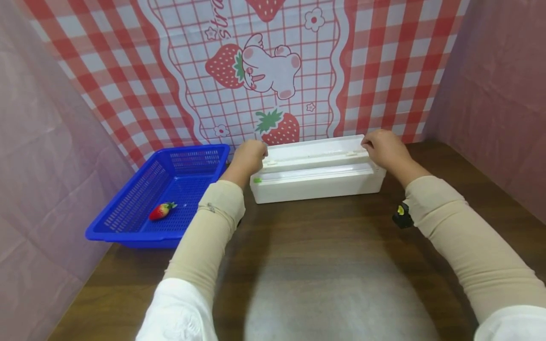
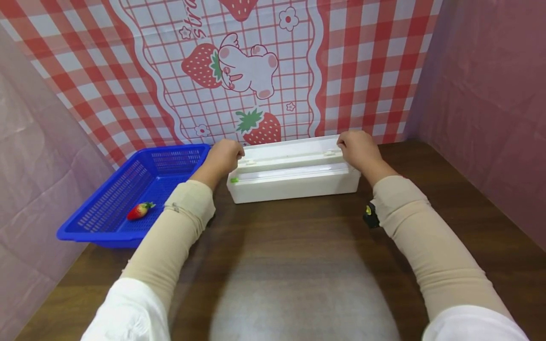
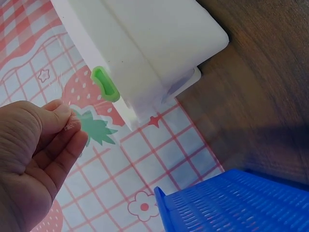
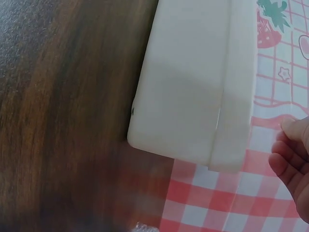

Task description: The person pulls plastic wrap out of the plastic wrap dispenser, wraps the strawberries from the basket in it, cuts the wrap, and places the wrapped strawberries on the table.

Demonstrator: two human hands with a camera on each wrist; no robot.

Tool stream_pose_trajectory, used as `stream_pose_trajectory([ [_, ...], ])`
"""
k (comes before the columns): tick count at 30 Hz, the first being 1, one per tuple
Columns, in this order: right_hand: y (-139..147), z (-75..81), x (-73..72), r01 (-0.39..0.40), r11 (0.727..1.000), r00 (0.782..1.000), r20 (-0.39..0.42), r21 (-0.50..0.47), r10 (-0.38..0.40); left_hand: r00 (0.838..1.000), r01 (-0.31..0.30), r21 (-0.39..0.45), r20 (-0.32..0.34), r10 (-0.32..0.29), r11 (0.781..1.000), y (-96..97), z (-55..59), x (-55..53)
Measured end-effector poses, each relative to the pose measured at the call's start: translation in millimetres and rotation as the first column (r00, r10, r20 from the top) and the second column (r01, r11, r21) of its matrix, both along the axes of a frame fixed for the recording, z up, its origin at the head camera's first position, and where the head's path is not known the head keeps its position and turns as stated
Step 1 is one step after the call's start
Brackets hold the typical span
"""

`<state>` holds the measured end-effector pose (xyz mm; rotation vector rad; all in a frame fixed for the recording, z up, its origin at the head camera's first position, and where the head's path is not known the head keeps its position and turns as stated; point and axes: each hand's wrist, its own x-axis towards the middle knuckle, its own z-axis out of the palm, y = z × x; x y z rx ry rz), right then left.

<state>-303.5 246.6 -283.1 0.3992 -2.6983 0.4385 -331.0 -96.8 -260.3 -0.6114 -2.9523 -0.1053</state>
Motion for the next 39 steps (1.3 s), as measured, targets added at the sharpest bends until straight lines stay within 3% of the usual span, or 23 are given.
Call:
stream_pose_trajectory([
  [9, -2, 7.7, 3.0, 0.003, 0.999, 1.0, -0.02, -0.032, -0.004, 0.999, -0.033, 0.01, -0.001, 0.033, 0.999, -0.7, 7.1, 0.1],
  [24, -3, 21.6, 3.9, 0.032, 0.999, 0.999, 0.028, -0.017, -0.031, 0.999, -0.011, -0.01, -0.051, 0.011, 1.0, -3.2, 19.4, 0.1],
  [39, -2, 37.1, 4.2, 0.026, 0.999, 0.999, 0.024, 0.023, -0.026, 0.997, -0.007, 0.003, -0.074, 0.007, 1.0, -1.4, 33.8, 3.0],
])
